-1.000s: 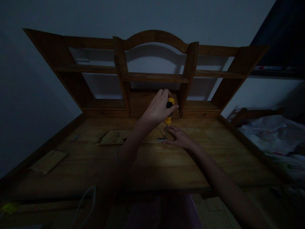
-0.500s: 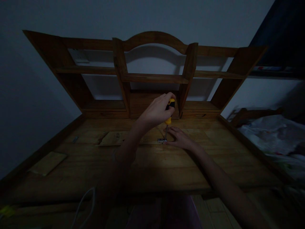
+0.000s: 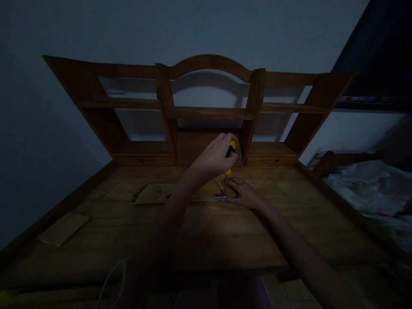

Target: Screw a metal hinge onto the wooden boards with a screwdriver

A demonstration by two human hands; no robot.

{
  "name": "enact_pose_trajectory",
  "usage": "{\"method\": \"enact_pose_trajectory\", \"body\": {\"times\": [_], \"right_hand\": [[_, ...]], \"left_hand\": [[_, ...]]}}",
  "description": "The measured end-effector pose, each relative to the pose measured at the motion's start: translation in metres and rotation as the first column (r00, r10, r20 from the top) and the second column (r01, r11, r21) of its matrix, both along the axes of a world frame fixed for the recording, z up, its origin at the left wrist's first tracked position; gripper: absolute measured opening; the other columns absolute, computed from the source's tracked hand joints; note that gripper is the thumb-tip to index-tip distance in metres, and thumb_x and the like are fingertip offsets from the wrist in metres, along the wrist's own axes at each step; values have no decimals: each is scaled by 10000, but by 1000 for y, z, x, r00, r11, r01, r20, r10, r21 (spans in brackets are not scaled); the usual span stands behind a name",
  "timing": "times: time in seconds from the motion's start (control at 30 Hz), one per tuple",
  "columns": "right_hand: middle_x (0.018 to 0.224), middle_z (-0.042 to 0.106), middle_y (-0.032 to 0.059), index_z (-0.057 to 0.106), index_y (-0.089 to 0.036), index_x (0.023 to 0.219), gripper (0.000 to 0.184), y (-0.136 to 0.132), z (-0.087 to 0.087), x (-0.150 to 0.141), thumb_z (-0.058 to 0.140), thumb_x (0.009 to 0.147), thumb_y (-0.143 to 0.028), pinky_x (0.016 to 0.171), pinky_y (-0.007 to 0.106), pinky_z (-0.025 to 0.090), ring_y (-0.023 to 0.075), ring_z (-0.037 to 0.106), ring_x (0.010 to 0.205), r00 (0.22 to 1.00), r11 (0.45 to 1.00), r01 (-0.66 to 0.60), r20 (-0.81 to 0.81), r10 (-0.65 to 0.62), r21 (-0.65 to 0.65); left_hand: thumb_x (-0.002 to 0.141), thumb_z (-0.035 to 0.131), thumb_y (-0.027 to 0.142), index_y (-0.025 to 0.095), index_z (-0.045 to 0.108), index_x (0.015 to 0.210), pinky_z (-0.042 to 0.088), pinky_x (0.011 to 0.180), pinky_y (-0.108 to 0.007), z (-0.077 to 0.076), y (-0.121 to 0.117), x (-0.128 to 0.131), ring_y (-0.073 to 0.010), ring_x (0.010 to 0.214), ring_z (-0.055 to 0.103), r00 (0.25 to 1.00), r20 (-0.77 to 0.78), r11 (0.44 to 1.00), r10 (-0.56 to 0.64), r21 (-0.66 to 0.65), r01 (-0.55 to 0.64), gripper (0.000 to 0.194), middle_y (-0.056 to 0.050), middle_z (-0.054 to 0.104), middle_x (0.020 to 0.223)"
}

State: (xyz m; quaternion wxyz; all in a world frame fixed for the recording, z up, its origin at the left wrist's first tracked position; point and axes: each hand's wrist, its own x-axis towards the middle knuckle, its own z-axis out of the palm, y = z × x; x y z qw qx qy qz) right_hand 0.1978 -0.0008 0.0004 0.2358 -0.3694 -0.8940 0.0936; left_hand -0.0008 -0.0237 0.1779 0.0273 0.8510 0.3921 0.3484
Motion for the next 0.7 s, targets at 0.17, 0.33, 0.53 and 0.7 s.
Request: {"method": "enact_pose_trajectory", "body": {"times": [0.17, 0.33, 0.53, 0.7], "right_hand": [[1327, 602, 118, 550, -256, 1389, 696, 0, -2, -1, 680, 820, -636, 1057, 464, 460, 300, 566, 1237, 1000, 1000, 15, -7, -15, 2], [1337, 597, 116, 553, -254, 1386, 693, -2, 2, -1, 671, 824, -643, 1075, 463, 447, 294, 561, 1247, 1000, 1000, 5, -12, -5, -12], [1348, 592, 116, 552, -260, 1386, 709, -1, 1, 0, 695, 804, -639, 1075, 463, 450, 296, 557, 1260, 1000, 1000, 12, -22, -13, -22], [1335, 601, 120, 570, -250, 1363, 676, -2, 3, -1, 686, 817, -631, 1071, 481, 447, 303, 564, 1241, 1000, 1000, 21, -6, -21, -15]], "left_hand": [[977, 488, 353, 200, 563, 1193, 465, 977, -378, -3, 3, 2, -228, 1078, 603, 1000, -29, 1000, -5, 12, 5, 276, -88, 631, 1143], [972, 522, 359, 205, 590, 1207, 436, 1011, -393, -2, 4, 1, -228, 1076, 602, 997, -79, 998, -23, 61, 27, 289, -66, 683, 1134], [898, 490, 174, 184, 564, 1232, 449, 1001, -373, 3, -4, 4, -223, 1099, 608, 999, -45, 999, 13, -33, -15, 342, -82, 677, 1173], [934, 464, 234, 155, 548, 1180, 485, 938, -403, 3, -6, 7, -246, 1029, 603, 996, -67, 996, 58, -66, -62, 271, -105, 660, 1069]]}}
